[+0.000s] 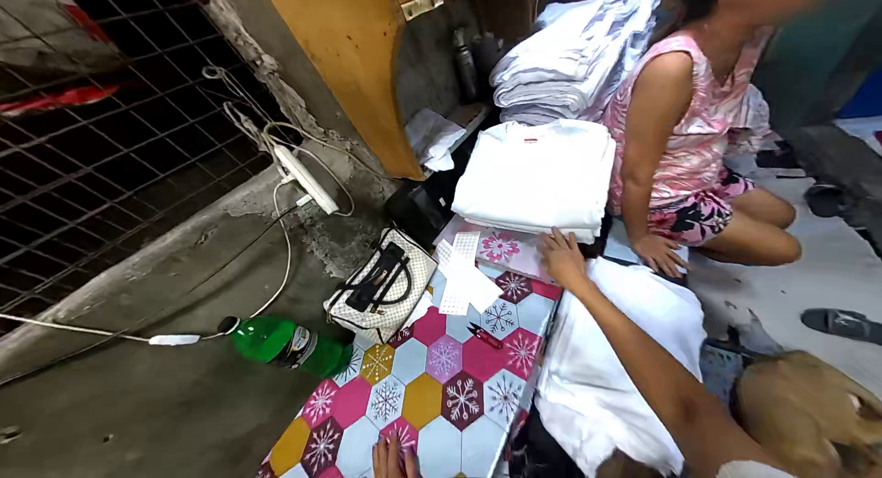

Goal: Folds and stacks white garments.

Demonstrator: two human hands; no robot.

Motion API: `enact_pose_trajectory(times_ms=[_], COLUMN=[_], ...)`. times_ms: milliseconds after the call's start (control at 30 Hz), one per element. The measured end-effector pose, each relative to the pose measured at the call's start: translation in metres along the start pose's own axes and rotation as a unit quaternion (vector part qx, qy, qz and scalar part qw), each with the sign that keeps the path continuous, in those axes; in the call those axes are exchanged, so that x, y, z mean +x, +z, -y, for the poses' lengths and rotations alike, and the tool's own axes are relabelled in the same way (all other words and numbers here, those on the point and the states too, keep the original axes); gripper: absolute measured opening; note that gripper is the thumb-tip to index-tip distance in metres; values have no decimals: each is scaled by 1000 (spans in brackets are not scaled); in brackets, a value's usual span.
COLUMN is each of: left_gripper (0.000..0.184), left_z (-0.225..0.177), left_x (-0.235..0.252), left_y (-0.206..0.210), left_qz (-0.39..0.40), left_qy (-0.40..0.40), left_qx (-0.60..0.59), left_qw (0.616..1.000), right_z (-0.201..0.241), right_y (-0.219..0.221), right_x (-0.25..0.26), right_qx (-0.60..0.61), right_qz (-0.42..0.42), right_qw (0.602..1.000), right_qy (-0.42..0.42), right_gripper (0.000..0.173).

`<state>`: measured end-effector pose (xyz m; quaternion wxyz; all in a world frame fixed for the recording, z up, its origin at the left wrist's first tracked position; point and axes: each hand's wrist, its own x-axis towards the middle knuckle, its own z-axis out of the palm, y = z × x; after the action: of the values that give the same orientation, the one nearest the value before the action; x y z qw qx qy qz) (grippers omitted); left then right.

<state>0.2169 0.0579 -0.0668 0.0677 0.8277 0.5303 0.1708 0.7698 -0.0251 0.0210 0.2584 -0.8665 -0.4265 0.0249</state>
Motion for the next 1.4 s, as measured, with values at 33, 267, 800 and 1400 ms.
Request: enact_pose_trajectory(times_ms=[33, 267, 800, 1400], left_gripper=[55, 58, 49, 54], left_z=[5, 7, -7, -7], left_x=[-1, 0, -163, -176], left_y=[4, 7, -18, -16], left_qz=[-10, -17, -28, -56], left_qy=[7, 16, 97, 93], left_qx=[-1, -15, -19, -14], left_qw=[1000, 1000, 995, 994], right_z=[-3, -64, -76, -74], right_y=[8, 74, 57, 24], right_x=[-42, -323, -326, -356], right_qx=[35, 121, 229, 311], right_qz=[-8, -41, -44, -74], right_qw=[999, 888, 809, 840], right_qy=[38, 442, 539, 437], right_gripper=[40, 71, 86, 57])
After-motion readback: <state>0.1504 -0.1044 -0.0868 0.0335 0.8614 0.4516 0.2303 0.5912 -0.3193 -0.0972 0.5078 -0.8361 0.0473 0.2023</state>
